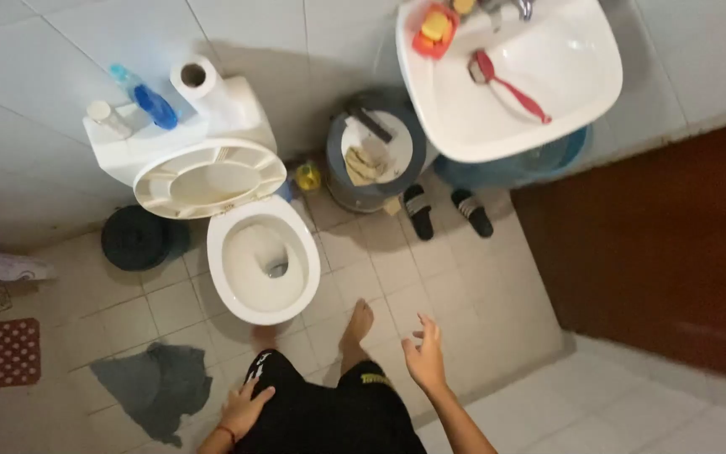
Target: Cleaning a toilet by applying liquid cleaner, scrubbing the bowl with a brush, and wiping the lid and seat with a cloth.
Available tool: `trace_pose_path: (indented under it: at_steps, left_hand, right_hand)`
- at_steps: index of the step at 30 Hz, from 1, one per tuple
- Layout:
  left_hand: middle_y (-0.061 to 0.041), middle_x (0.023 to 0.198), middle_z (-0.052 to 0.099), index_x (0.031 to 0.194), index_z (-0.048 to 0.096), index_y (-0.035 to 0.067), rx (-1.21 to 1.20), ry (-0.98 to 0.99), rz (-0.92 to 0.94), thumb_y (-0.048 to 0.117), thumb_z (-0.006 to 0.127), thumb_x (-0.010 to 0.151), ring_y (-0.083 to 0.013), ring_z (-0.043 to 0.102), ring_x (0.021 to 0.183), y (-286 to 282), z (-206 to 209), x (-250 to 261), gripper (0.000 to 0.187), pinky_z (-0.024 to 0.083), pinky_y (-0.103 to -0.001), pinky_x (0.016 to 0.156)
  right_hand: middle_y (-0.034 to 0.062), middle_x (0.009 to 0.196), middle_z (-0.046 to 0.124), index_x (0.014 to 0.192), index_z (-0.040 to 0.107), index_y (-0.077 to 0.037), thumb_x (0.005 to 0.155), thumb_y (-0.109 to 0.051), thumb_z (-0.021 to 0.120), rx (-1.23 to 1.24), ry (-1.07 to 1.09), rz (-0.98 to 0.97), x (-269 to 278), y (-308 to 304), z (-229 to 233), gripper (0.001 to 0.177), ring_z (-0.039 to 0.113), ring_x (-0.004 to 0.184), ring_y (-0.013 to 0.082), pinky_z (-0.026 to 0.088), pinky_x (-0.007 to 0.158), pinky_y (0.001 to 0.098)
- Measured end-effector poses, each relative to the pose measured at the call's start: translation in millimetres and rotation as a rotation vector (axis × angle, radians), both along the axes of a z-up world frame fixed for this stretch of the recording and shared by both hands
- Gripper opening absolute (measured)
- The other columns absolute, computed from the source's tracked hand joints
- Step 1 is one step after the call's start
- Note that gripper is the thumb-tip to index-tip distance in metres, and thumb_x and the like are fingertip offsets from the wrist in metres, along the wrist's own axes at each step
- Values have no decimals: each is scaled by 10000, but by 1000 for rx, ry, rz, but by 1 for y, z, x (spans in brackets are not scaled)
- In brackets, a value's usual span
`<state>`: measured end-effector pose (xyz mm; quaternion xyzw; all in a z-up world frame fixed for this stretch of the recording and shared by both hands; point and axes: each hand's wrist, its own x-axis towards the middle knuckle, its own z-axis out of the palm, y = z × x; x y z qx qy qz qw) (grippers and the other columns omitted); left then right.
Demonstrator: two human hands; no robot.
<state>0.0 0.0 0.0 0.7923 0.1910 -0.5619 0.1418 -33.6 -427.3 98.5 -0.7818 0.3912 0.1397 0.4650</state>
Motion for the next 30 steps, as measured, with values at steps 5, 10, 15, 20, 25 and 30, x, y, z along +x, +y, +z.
trace_pose_path:
  at_steps: [5, 10, 15, 20, 25, 30]
  left_hand:
    - [-22, 1596, 505, 1541, 526, 227, -146, 72, 336, 581, 608, 895, -249, 475, 1469, -46, 35, 6, 741, 330, -388, 1224]
    - [-22, 1558, 567, 1490, 608, 146, -169, 100, 441, 583, 565, 916, -218, 521, 1432, -74, 44, 13, 723, 323, -342, 1217]
    - [-69, 1475, 657, 1397, 709, 98, -242, 74, 544, 409, 551, 992, -240, 609, 1343, -106, 61, 51, 535, 402, -357, 1166]
    - [-34, 1254, 763, 1190, 781, 133, -312, -53, 288, 430, 503, 908, -196, 671, 1185, -118, 33, 86, 494, 455, -332, 1041]
    - [-25, 1243, 748, 1244, 740, 197, -248, -61, 433, 411, 491, 939, -204, 662, 1147, -136, 55, 114, 448, 470, -302, 986]
    - [-68, 1176, 780, 1146, 747, 202, -209, -199, 354, 432, 478, 924, -252, 690, 1145, -144, -14, 84, 418, 485, -387, 987]
  right_hand:
    - [112, 1458, 419, 1568, 330, -136, 950, -222, 541, 11, 63, 60, 45, -47, 16, 659, 568, 1249, 229, 498, 1043, 422]
    - [84, 1421, 443, 1541, 354, -156, 936, -223, 539, 2, 53, 119, 81, -49, 6, 636, 578, 1227, 192, 489, 1002, 408]
    - [72, 1440, 390, 1553, 338, -177, 960, -233, 550, 54, 45, 261, 97, -39, 25, 632, 566, 1228, 211, 529, 969, 424]
    - [81, 1465, 392, 1539, 365, -178, 955, -196, 573, 52, 64, 272, 104, -62, 35, 620, 576, 1234, 222, 546, 954, 386]
    - [82, 1495, 397, 1542, 378, -161, 959, -268, 547, 24, 181, 249, 128, -90, 39, 616, 591, 1261, 227, 532, 1021, 411]
    - [110, 1421, 462, 1524, 420, -182, 936, -334, 580, -13, 102, 467, 144, -140, -25, 628, 662, 1151, 231, 502, 1021, 417]
